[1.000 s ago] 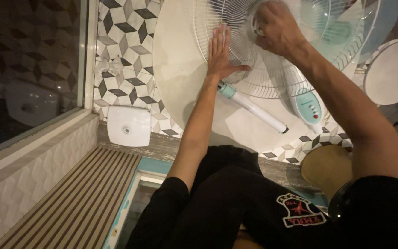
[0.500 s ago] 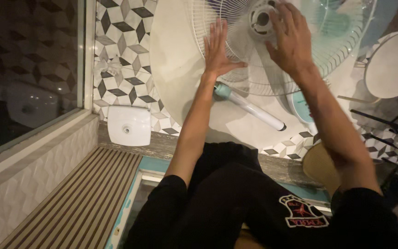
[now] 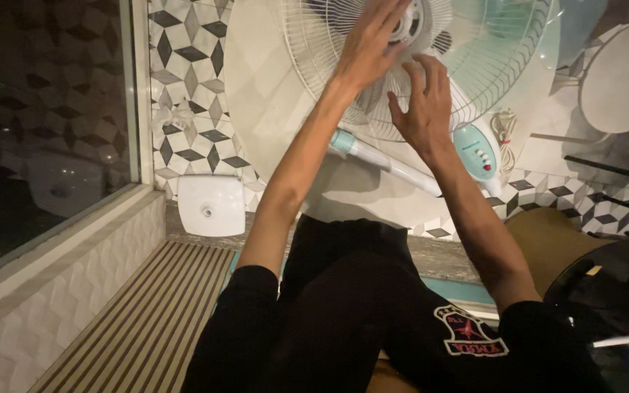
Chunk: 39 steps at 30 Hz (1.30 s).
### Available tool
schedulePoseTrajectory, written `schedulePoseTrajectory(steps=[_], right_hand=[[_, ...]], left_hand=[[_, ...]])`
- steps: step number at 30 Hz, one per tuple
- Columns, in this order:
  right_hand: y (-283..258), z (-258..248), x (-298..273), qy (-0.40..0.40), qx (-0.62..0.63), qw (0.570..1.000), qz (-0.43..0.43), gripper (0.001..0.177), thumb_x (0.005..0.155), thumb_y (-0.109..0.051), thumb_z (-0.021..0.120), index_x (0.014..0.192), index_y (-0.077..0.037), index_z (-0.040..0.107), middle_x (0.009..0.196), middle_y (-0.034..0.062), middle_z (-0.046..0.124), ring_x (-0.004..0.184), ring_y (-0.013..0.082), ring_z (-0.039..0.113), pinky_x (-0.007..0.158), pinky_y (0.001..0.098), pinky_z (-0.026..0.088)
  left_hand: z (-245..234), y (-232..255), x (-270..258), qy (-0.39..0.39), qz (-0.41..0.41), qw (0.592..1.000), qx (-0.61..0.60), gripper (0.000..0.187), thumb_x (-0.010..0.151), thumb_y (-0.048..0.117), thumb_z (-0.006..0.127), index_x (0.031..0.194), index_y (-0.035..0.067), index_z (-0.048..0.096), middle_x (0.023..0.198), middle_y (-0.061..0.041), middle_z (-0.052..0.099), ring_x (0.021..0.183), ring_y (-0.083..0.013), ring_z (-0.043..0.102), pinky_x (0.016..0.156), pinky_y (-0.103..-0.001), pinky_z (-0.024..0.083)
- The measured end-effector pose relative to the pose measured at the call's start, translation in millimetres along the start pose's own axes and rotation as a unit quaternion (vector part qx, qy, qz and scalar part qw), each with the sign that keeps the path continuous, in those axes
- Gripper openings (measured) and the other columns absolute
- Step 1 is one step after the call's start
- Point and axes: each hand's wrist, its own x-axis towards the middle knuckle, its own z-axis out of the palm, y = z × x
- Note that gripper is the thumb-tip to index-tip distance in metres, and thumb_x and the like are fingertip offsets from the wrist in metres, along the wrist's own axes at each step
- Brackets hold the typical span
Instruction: The person disassembles a standing fan by removing the water tank, detaching the fan head, unscrewing the central cap, and removing the front grille and fan blades. The components are placed on the floor.
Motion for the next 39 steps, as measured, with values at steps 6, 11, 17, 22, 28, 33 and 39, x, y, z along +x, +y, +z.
schedulePoseTrajectory(steps=[6,11,17,22,28,33,39], right_hand=[[17.2,23.0,1.1,0.032,0.008,0.999,0.037,0.060,0.091,-0.002,0.081,0.143,0.001,0.050,0.143,0.0211,0.050,0.128,0.0407,0.053,0.097,0.0442,0.055],[37.8,37.7,21.0,0.066,-0.063,0.996,0.015,0.055,0.097,-0.001,0.073,0.147,0.001,0.050,0.150,0.0188,0.050,0.111,0.0377,0.068,0.077,0.0395,0.060],[59.6,21.8,57.4,-0.028,-0.173,0.982,-0.074,0.055,0.087,0.000,0.069,0.141,0.000,0.057,0.147,0.0155,0.057,0.073,0.0311,0.070,0.059,0.0393,0.055],[65.4,10.6,83.4,-0.042,-0.210,0.964,-0.160,0.036,0.094,-0.012,0.074,0.125,0.000,0.064,0.128,0.0087,0.062,0.096,0.0242,0.069,0.084,0.0418,0.051],[71.7,0.8,105.6,-0.047,-0.215,0.946,-0.239,0.047,0.085,-0.028,0.076,0.125,-0.005,0.067,0.128,0.0044,0.064,0.118,0.0214,0.061,0.099,0.0390,0.043],[71.0,6.2,113.2,-0.073,-0.201,0.943,-0.256,0.059,0.084,-0.043,0.083,0.126,-0.006,0.065,0.131,0.0042,0.062,0.122,0.0191,0.057,0.099,0.0402,0.043],[68.4,10.0,108.3,-0.053,-0.183,0.948,-0.253,0.062,0.081,-0.036,0.087,0.126,-0.002,0.061,0.135,0.0089,0.059,0.124,0.0237,0.056,0.101,0.0388,0.045]], left_hand=[[22.5,-19.7,-3.2,-0.003,0.014,0.999,0.048,0.074,0.087,0.010,0.085,0.147,-0.003,0.044,0.151,-0.020,0.045,0.140,-0.0417,0.046,0.120,-0.045,0.042],[18.2,-20.8,-8.6,0.038,-0.016,0.999,-0.001,0.075,0.078,0.003,0.085,0.143,-0.001,0.047,0.147,-0.022,0.047,0.137,-0.0437,0.047,0.114,-0.043,0.045],[10.0,-14.2,-3.8,0.078,-0.062,0.992,-0.076,0.076,0.074,0.006,0.092,0.139,0.009,0.053,0.143,-0.014,0.055,0.137,-0.0380,0.051,0.116,-0.041,0.047],[5.0,-10.5,-2.0,0.049,-0.096,0.989,-0.099,0.074,0.079,0.004,0.087,0.143,0.007,0.050,0.144,-0.012,0.051,0.139,-0.0368,0.050,0.117,-0.039,0.047],[1.9,-25.0,-9.5,0.027,-0.066,0.995,-0.069,0.079,0.081,0.006,0.085,0.147,0.004,0.043,0.148,-0.016,0.042,0.142,-0.0384,0.044,0.121,-0.041,0.042],[4.3,-33.6,-17.2,0.007,-0.071,0.996,-0.059,0.077,0.085,0.008,0.085,0.148,0.001,0.041,0.153,-0.019,0.038,0.145,-0.0384,0.041,0.122,-0.041,0.041],[5.0,-36.5,-20.1,0.007,-0.068,0.995,-0.068,0.075,0.087,0.003,0.083,0.150,0.004,0.043,0.156,-0.016,0.037,0.148,-0.0365,0.041,0.125,-0.041,0.040]])
